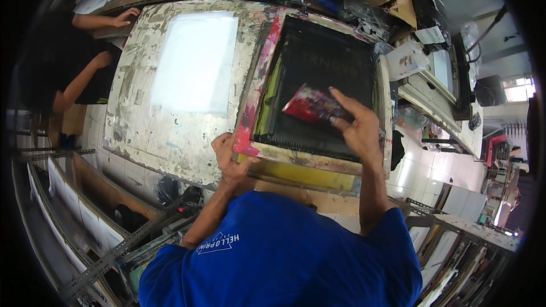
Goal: The person performs screen printing by placing sheets of paper on a printing board, lowering a mesh frame, and using a squeegee to spread ink across the stencil.
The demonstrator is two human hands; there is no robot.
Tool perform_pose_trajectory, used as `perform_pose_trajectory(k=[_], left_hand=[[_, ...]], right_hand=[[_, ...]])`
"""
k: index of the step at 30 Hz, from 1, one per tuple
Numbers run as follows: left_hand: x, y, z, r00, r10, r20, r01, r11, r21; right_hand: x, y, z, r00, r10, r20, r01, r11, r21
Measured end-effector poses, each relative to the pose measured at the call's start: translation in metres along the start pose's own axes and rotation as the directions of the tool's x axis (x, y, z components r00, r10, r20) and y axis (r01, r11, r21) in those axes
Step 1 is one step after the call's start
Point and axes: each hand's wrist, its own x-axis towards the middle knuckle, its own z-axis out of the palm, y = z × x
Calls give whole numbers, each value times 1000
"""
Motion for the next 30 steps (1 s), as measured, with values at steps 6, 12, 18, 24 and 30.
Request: perform_pose_trajectory(k=[6,12,18,24,30], left_hand=[[71,53,2,970,12,-244,-47,989,-138],[155,85,39,837,18,-547,-312,837,-449],[208,5,114,985,23,-171,-58,977,-205],[240,-92,213,968,-80,238,9,959,284],[258,-111,254,960,229,164,-281,813,510]], right_hand=[[-31,-77,-21,922,-387,-1,324,774,-544],[26,-104,-70,810,-582,-74,423,666,-615],[71,-132,-105,824,-549,-140,422,759,-496],[102,-136,-119,809,-574,-129,474,765,-436],[111,-128,-119,791,-593,-151,521,781,-344]])
